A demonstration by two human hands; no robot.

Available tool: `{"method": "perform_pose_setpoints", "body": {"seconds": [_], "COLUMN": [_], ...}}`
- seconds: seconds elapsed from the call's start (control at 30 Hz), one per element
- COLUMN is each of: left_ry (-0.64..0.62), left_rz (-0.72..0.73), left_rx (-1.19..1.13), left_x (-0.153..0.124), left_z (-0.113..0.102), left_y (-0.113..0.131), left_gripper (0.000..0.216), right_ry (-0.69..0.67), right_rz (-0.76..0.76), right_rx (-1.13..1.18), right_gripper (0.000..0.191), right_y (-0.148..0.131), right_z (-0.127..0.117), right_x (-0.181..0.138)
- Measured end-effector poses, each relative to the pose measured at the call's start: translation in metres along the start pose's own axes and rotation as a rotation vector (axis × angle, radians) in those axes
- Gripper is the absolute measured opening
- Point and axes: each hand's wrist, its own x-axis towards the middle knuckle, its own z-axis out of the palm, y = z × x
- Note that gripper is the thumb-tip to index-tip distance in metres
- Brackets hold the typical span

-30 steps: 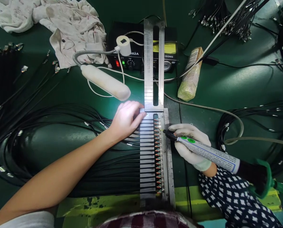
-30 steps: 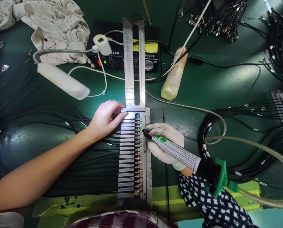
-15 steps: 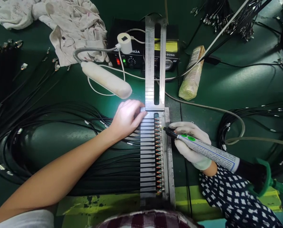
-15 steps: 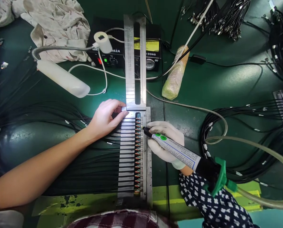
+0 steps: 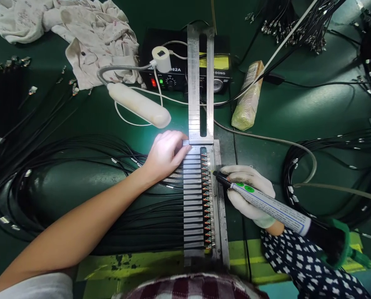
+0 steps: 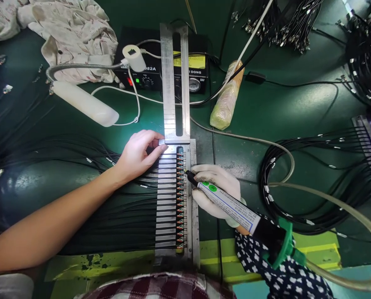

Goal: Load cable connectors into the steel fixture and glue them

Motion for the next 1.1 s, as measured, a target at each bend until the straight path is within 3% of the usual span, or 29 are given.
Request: {"method": "perform_pose_setpoints", "body": {"seconds": [1.1], "left_ry": [-0.018], "left_rz": [-0.032], "left_rx": [0.004], "left_x": [-0.0002], "left_z": [-0.0014], "left_y": [0.0020], "left_gripper": [0.018], "right_ry": [0.002], "right_rz": [-0.010], "right_rx": [0.025], "right_gripper": [0.015], "right_y": [0.0031], "right_z": [-0.0001], "right_x": [0.0016]}}
